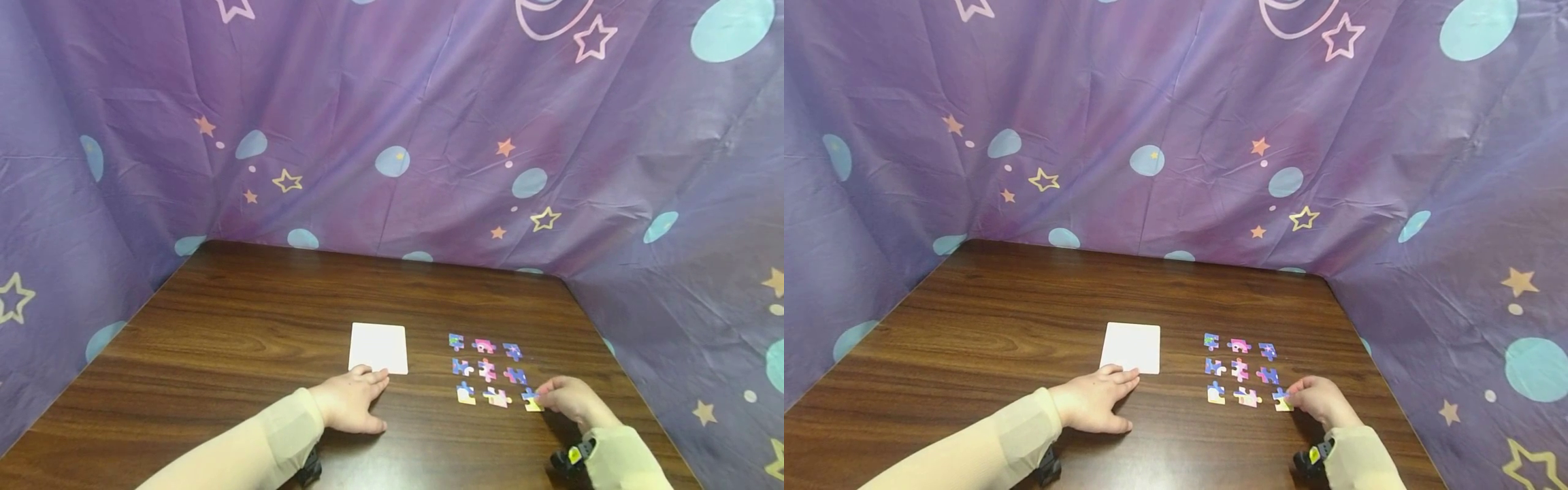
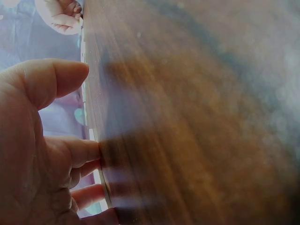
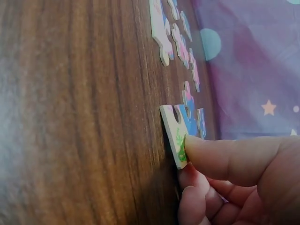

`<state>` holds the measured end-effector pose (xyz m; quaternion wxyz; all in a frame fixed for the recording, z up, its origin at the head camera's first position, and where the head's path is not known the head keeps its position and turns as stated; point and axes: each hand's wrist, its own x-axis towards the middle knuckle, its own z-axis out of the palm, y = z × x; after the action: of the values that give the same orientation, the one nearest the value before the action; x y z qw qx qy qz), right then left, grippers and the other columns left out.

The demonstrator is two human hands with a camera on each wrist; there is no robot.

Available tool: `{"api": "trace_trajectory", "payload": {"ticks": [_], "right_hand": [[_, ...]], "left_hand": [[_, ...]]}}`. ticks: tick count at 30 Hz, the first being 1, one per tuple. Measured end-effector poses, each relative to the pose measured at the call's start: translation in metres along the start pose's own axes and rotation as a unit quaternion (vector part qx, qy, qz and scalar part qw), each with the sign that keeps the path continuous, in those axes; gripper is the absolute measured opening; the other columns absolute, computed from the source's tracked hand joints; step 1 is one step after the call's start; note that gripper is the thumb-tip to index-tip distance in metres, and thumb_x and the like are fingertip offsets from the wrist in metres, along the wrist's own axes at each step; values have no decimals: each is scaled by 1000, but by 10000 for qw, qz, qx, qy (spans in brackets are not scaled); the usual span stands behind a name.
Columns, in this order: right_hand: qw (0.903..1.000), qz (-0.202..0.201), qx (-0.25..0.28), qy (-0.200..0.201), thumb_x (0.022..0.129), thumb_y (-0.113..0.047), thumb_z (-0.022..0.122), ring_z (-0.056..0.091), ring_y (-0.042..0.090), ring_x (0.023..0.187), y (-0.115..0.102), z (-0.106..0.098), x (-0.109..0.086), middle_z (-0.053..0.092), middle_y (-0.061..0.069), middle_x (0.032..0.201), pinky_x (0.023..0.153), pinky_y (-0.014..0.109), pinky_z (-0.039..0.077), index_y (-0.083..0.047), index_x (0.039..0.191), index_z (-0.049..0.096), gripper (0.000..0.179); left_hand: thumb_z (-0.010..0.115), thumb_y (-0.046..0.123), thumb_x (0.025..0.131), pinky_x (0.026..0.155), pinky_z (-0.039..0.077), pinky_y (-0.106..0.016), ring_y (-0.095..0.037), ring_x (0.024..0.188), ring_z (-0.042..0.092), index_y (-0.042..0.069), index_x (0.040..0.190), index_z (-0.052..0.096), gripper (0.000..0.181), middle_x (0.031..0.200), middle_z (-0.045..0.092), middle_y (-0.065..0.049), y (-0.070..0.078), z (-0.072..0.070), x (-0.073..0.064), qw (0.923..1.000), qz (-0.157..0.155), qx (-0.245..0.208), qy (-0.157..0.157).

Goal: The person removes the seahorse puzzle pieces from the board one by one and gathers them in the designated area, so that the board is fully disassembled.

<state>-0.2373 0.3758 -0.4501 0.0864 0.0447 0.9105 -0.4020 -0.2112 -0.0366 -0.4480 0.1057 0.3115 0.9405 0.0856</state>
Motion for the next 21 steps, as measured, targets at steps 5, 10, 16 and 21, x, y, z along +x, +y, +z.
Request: {"api": "trace_trajectory", "payload": {"ticks": [5, 10, 16, 21], "right_hand": [[9998, 184, 31, 55, 80, -5, 69, 51, 19, 75, 2, 0, -2, 59, 1, 75, 67, 32, 40, 6, 84, 62, 14], [9994, 263, 76, 212, 81, -9, 71, 54, 20, 79, 6, 2, -4, 62, 2, 81, 70, 33, 41, 7, 89, 64, 20], [9984, 304, 85, 474, 82, -16, 72, 55, 31, 96, 9, 6, -10, 66, 9, 92, 81, 47, 41, 6, 93, 66, 25], [9971, 222, 39, 722, 81, -17, 74, 53, 34, 99, 11, 10, -12, 66, 13, 96, 84, 49, 39, 5, 93, 67, 26]], "left_hand": [[61, 56, 81, 113, 29, -35, -25, 140, 30, 9, 144, 45, 80, 153, 35, 0, -1, 1, 0, 10000, -15, -11, -19], [61, 56, 81, 112, 30, -35, -26, 140, 31, 9, 144, 46, 80, 153, 36, 0, 0, 2, 0, 10000, -13, 3, -7], [62, 56, 81, 112, 31, -36, -26, 139, 32, 8, 143, 46, 80, 153, 36, 0, 1, 0, 0, 10000, 14, 29, 22], [62, 56, 81, 111, 31, -36, -26, 139, 32, 8, 143, 47, 79, 152, 37, -1, 2, -2, -1, 10000, 18, 49, 32]]}}
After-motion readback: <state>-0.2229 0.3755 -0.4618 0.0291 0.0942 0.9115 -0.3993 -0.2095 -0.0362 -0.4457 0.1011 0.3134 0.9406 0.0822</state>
